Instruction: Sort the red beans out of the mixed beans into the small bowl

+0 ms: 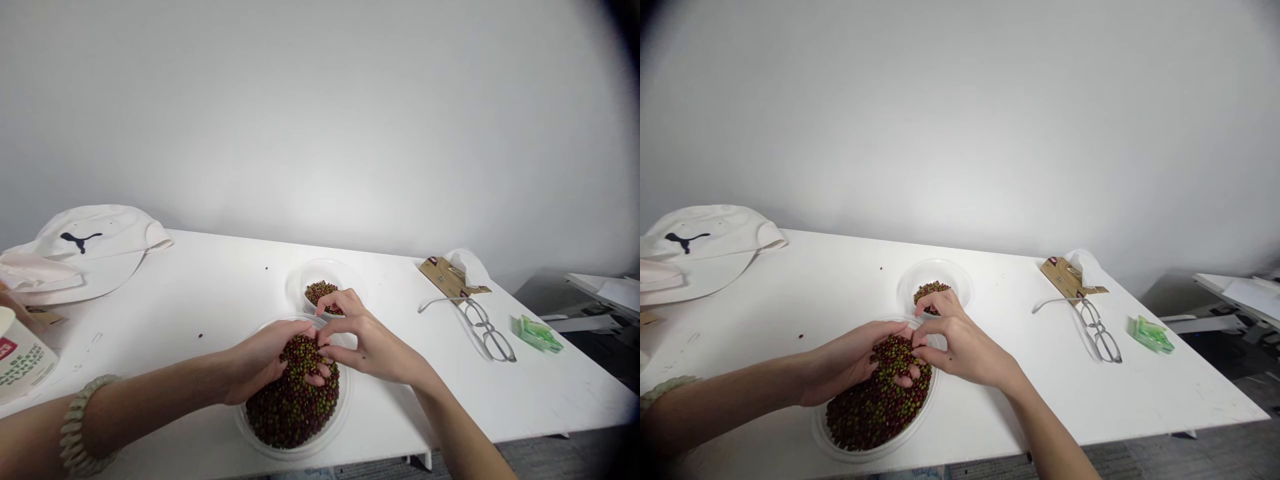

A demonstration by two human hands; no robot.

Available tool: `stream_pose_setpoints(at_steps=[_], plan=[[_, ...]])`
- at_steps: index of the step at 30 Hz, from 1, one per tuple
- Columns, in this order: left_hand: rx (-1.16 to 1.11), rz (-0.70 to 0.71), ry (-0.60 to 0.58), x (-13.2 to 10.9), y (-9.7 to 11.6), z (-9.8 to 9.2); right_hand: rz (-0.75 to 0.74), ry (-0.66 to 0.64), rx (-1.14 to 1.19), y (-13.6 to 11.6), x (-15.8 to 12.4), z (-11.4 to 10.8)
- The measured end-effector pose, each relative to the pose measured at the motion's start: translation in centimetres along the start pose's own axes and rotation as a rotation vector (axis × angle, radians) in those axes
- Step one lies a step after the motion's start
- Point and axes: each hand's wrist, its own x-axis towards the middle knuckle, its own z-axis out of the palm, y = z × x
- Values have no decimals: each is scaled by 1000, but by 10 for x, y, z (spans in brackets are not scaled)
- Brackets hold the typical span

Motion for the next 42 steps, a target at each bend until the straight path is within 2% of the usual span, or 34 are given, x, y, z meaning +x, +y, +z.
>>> stream_pose_setpoints(at_steps=[10,20,23,27,28,30,37,39,42], plan=[[0,20,14,-2,1,2,-22,6,-10,2,1,0],[-39,43,-22,-2,0,0,-58,-9,122,2,2,-8],[-45,28,-5,-1,-1,-1,-50,108,152,8,1,-12],[-46,12,14,-1,-1,-2,139,502,-49,28,4,-9],[-38,14,13,-1,-1,-1,180,566,-125,34,4,-8],[-27,18,16,-1,-1,-1,217,598,-212,42,6,-5],[-44,22,7,-2,-1,-1,307,637,-276,52,6,-3],[-46,26,8,-2,-2,-2,317,586,-231,48,6,-4],[-43,21,9,-2,-2,-2,213,394,-61,32,6,-6]])
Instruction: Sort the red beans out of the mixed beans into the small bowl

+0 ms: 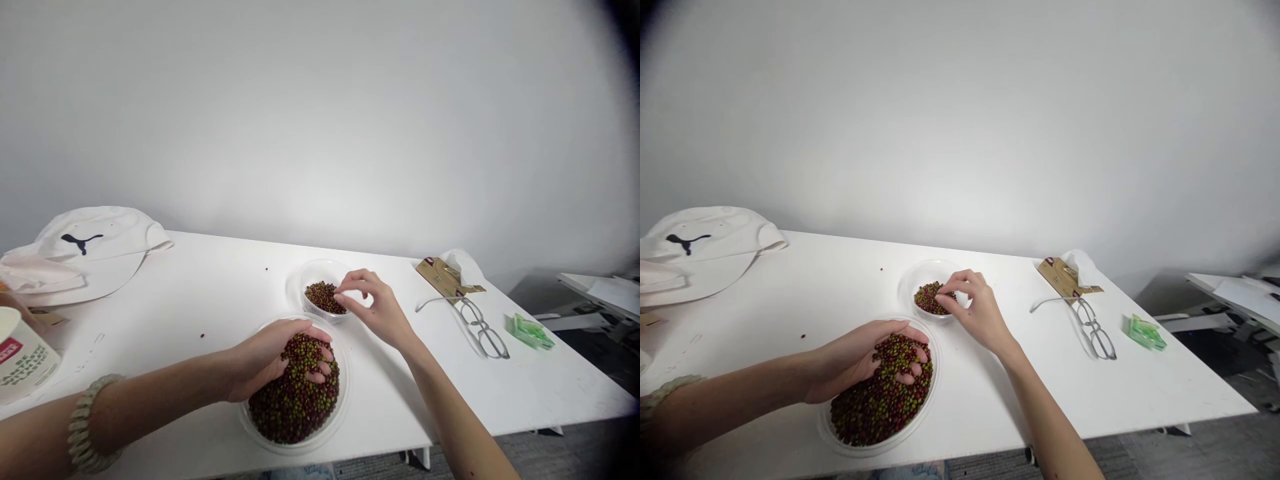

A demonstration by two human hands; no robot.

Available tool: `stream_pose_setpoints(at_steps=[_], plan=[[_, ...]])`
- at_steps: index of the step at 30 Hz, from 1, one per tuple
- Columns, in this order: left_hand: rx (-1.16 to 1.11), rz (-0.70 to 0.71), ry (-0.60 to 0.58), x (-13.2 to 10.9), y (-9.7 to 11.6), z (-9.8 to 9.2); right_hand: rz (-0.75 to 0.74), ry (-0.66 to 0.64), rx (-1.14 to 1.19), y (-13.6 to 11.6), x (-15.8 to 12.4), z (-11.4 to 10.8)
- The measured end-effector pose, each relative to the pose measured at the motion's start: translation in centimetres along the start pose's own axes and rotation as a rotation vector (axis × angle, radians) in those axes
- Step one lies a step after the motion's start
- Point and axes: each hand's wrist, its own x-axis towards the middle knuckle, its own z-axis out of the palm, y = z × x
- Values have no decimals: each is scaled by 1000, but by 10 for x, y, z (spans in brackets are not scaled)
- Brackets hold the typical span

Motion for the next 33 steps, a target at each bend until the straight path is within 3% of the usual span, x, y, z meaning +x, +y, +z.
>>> stream_pose_setpoints(at_steps=[3,6,23,26,30,31,33], plan=[[-1,10,-13,0,0,1,-146,-233,125,-19,-4,-1],[-5,19,-12,0,1,2,-213,-350,142,-29,-8,2],[17,6,-22,1,1,2,-211,-387,143,-32,-12,2],[20,2,-16,1,2,2,-173,-300,196,-26,-9,-1],[14,-25,18,0,3,1,-1,91,52,-11,-4,-2],[8,-22,22,0,3,1,18,100,36,-10,-3,-2],[-6,-10,12,1,2,0,-2,-12,73,-11,-3,-2]])
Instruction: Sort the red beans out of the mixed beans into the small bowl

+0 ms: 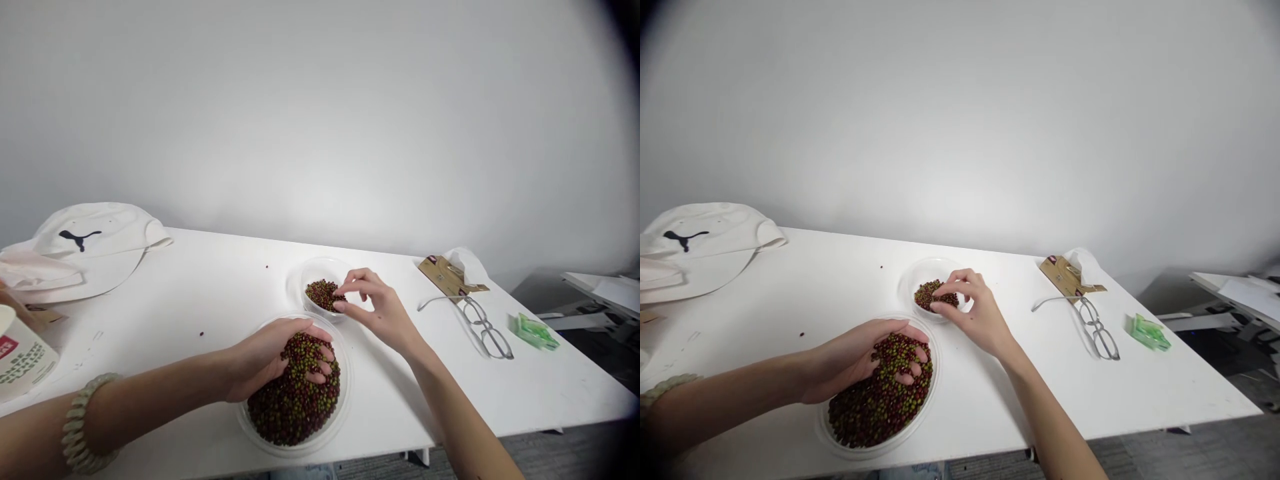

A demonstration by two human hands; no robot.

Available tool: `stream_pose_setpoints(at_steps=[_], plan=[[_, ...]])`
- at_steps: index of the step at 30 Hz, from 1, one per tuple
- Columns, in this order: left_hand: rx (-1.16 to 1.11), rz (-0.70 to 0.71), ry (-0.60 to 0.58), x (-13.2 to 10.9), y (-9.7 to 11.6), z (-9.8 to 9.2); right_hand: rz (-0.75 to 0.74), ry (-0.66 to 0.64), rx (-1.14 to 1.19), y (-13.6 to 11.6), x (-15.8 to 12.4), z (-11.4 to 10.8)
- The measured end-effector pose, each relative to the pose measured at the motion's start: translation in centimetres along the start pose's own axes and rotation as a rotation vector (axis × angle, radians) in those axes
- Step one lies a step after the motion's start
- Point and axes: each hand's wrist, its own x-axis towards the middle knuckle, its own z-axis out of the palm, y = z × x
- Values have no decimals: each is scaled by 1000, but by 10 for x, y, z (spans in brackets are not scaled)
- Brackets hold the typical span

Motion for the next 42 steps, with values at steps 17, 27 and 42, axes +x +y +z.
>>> stream_pose_setpoints(at_steps=[17,27,42], plan=[[23,23,-53,2,-3,-1,-155,-364,43,-18,-10,12],[58,2,-25,2,-1,2,-190,-370,3,-22,-10,11],[50,14,-11,0,-1,1,-168,-381,172,-21,-9,0]])
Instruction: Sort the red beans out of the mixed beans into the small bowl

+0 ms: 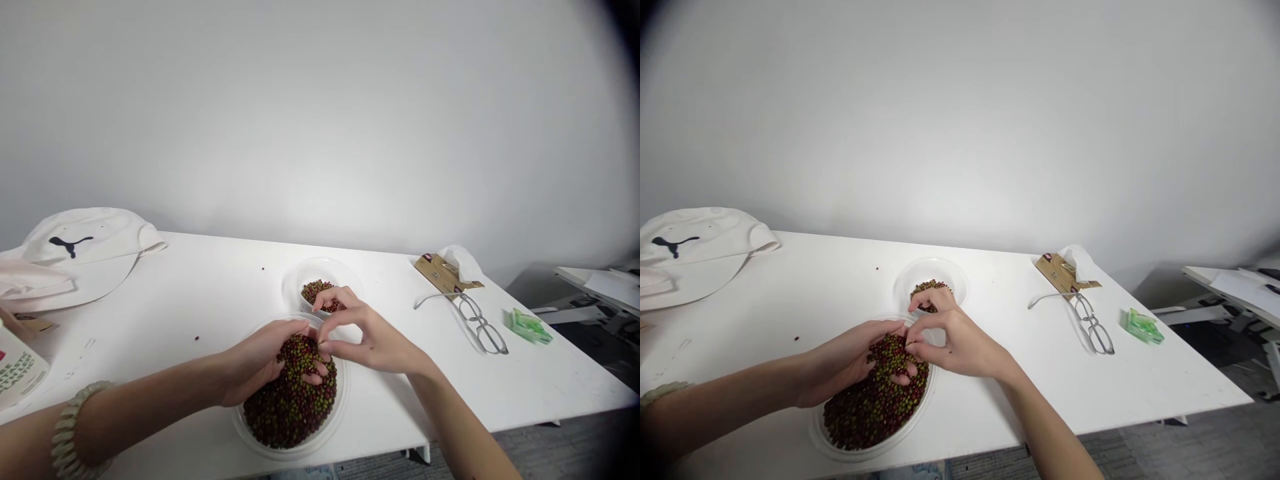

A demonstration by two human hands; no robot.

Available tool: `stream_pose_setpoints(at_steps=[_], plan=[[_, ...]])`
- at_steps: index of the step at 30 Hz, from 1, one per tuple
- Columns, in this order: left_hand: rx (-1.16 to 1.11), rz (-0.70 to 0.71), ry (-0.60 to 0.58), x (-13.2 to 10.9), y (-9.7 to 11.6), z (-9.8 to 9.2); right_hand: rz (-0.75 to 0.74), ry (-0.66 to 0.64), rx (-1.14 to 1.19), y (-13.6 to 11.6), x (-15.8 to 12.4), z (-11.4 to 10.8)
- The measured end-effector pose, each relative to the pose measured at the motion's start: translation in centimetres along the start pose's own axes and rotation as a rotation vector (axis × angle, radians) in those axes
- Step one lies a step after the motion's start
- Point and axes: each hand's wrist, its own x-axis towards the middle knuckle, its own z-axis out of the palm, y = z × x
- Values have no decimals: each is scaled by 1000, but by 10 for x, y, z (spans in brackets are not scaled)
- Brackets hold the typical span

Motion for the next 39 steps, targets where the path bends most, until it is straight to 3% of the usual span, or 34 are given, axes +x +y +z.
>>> stream_pose_setpoints(at_steps=[3,7,22,26,30,33,39], plan=[[6,-11,11,-1,3,2,39,114,106,8,0,-7],[-20,-9,22,-1,3,2,170,502,-157,32,4,-9],[-50,10,-2,-1,-1,-2,239,641,-449,56,5,-7],[-53,3,7,-1,0,-1,250,568,-403,51,5,-8],[-44,-5,-15,-1,3,1,92,209,-139,24,5,-5],[-45,19,-27,0,1,0,20,31,-81,9,5,0],[-43,8,-20,2,-2,-2,11,7,-126,5,4,7]])
